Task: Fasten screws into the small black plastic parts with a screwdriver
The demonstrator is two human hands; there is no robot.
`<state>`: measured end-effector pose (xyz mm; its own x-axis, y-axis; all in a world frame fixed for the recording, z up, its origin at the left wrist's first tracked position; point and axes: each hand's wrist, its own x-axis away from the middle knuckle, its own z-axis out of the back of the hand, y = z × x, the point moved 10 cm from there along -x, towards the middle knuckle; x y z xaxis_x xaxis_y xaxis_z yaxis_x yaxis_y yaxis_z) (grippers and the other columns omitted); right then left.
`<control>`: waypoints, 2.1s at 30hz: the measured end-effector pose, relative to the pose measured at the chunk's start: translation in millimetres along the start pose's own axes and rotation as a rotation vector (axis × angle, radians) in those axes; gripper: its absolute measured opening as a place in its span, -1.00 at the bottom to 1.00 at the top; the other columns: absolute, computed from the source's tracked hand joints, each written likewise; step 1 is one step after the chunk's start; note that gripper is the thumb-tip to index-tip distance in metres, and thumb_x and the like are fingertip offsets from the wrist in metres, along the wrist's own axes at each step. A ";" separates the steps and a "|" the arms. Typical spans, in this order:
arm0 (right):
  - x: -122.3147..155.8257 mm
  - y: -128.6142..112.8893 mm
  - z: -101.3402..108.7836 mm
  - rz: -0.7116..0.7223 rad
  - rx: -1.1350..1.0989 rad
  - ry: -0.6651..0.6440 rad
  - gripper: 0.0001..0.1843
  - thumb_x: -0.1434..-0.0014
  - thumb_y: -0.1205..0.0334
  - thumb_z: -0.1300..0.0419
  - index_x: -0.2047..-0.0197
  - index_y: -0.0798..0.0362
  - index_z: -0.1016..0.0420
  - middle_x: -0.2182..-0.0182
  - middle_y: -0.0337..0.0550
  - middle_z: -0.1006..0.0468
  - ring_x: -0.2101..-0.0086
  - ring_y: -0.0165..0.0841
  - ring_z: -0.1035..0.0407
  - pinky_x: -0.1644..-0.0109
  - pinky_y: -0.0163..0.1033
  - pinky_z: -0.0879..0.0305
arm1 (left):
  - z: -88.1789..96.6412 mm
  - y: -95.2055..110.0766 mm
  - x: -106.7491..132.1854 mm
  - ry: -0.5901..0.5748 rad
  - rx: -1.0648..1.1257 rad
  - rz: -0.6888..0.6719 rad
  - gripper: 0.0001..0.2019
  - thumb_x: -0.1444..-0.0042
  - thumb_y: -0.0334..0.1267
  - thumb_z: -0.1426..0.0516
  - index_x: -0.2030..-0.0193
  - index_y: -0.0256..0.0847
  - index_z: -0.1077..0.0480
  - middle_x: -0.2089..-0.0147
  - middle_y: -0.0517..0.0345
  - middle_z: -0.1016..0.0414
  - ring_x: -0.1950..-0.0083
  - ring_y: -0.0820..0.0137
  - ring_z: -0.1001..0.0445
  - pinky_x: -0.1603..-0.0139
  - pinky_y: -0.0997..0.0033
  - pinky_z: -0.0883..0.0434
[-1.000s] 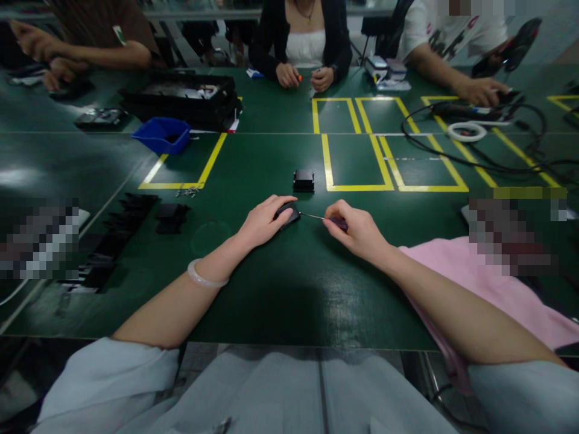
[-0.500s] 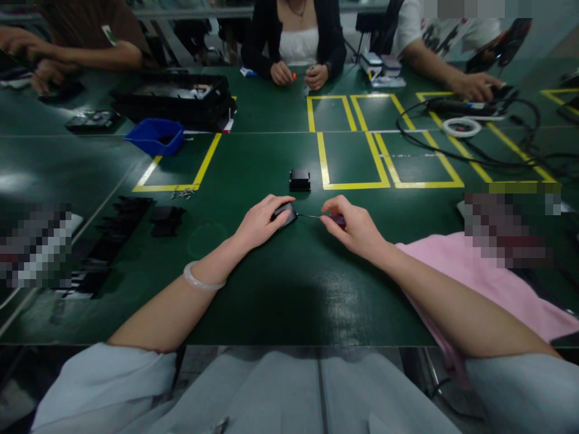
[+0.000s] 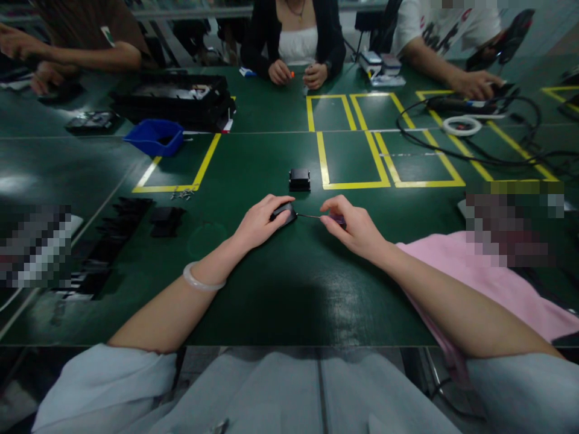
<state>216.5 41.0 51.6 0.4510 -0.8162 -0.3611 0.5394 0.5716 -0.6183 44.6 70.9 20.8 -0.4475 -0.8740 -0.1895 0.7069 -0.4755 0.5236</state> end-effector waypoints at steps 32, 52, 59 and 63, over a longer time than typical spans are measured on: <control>-0.4 -4.9 1.4 0.024 0.039 0.027 -0.82 -0.29 0.20 -0.07 0.05 0.01 -0.34 0.44 -0.26 -0.45 0.46 -0.37 -0.37 0.31 -0.27 -0.19 | 1.0 -0.1 -0.8 0.008 0.016 -0.020 -0.52 -0.38 -0.03 0.01 -0.30 -0.19 -0.39 -0.08 -0.01 -0.47 -0.07 0.21 -0.47 -0.11 0.23 -0.37; -0.1 -3.7 -1.2 0.004 0.005 -0.018 -0.78 -0.36 0.04 -0.08 0.11 0.00 -0.36 0.46 -0.27 -0.44 0.46 -0.37 -0.34 0.30 -0.26 -0.19 | 0.4 0.1 -0.1 0.011 0.013 -0.023 -0.54 -0.39 -0.04 0.02 -0.30 -0.17 -0.39 -0.09 -0.01 -0.48 -0.10 0.21 -0.47 -0.11 0.23 -0.37; 0.0 -7.2 2.2 0.035 0.031 0.026 -0.82 -0.28 0.18 -0.11 0.06 -0.01 -0.33 0.42 -0.26 -0.46 0.43 -0.37 -0.37 0.29 -0.27 -0.20 | 0.4 -0.1 -0.3 0.004 0.010 -0.015 -0.53 -0.38 -0.02 0.02 -0.30 -0.16 -0.39 -0.10 0.00 -0.48 -0.09 0.20 -0.47 -0.11 0.22 -0.37; -1.0 -3.8 -0.4 0.003 0.000 -0.023 -0.81 -0.35 0.05 -0.08 0.13 -0.02 -0.35 0.49 -0.31 -0.42 0.49 -0.40 -0.31 0.33 -0.28 -0.15 | -0.1 0.1 -0.6 0.001 0.008 -0.011 -0.53 -0.38 -0.03 0.02 -0.30 -0.16 -0.38 -0.10 0.00 -0.48 -0.09 0.20 -0.47 -0.11 0.23 -0.38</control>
<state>213.7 39.6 54.0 0.4688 -0.8125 -0.3464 0.5384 0.5738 -0.6172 44.9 71.4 20.9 -0.4548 -0.8687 -0.1960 0.6975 -0.4844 0.5281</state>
